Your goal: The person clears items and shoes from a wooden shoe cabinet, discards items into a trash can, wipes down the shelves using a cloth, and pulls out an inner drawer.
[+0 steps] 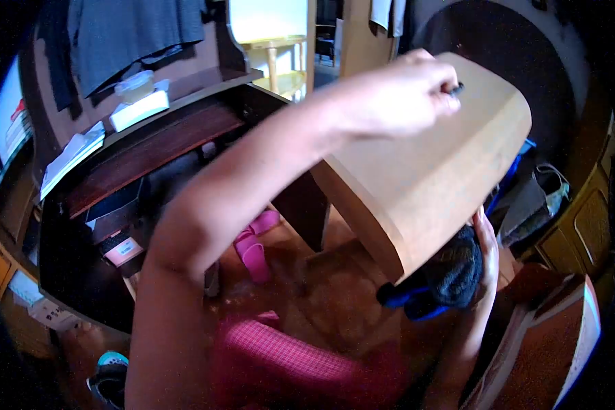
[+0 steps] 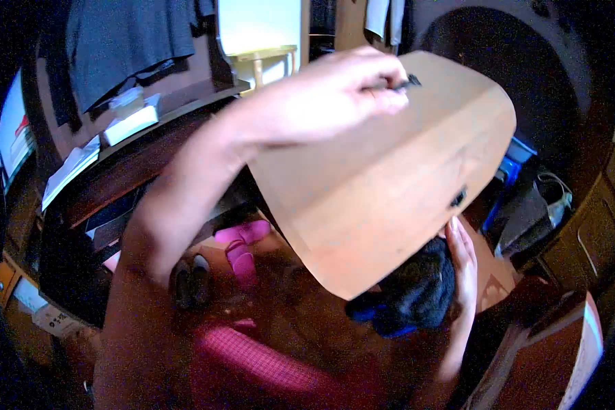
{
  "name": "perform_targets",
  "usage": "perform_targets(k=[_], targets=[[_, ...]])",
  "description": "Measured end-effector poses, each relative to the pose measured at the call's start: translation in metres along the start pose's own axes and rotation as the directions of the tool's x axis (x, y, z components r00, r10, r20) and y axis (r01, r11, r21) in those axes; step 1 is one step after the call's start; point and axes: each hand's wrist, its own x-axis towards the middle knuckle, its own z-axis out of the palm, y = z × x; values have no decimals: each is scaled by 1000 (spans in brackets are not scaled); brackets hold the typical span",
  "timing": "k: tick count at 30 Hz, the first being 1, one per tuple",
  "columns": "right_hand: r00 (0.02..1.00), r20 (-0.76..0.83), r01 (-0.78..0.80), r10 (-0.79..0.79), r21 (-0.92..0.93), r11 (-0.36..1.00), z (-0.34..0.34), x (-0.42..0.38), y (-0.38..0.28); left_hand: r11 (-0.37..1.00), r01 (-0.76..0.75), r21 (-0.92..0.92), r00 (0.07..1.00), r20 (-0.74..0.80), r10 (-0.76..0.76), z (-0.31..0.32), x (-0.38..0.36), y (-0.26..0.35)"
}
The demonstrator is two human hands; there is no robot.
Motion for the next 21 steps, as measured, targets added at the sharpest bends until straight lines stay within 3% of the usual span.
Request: perform_targets(k=[1, 2, 3, 4, 6, 7, 10, 12, 17, 19, 20, 21], targets=[[999, 8, -38, 38, 95, 995, 24, 8, -8, 999, 38, 37, 999, -11, -37, -17, -1, -4], [987, 147, -95, 70, 169, 981, 44, 15, -17, 995, 76, 72, 997, -23, -75, -35, -3, -9], [975, 209, -123, 79, 207, 971, 68, 23, -21, 988, 112, 110, 992, 37, -117, -59, -5, -9], [959, 269, -155, 87, 243, 957, 92, 30, -24, 987, 113, 117, 993, -2, -114, -75, -10, -20], [904, 414, -257, 108, 323, 911, 140, 39, -26, 967, 254, -9, 965, -68, -254, -107, -23, -45], [894, 424, -280, 147, 270, 921, 164, 39, -31, 952, 297, 80, 953, -87, -290, -125, -30, -54], [898, 420, -294, 129, 356, 887, 224, 62, -1, 893, 389, 228, 920, -150, -363, -171, -56, -81], [844, 520, -391, 130, 432, 812, 262, 66, 8, 852, 500, 156, 851, -269, -450, -193, -72, -99], [790, 614, -386, 7, 488, 783, 340, 77, 19, 806, 588, 65, 740, -445, -505, -240, -97, -147], [757, 649, -325, -80, 480, 815, 362, 77, 21, 747, 656, 104, 695, -469, -545, -255, -99, -152], [694, 716, -383, -77, 458, 802, 363, 85, 32, 686, 713, 145, 654, -490, -576, -255, -96, -152], [693, 717, -387, -75, 458, 800, 373, 86, 31, 684, 715, 146, 653, -489, -578, -264, -97, -157]])
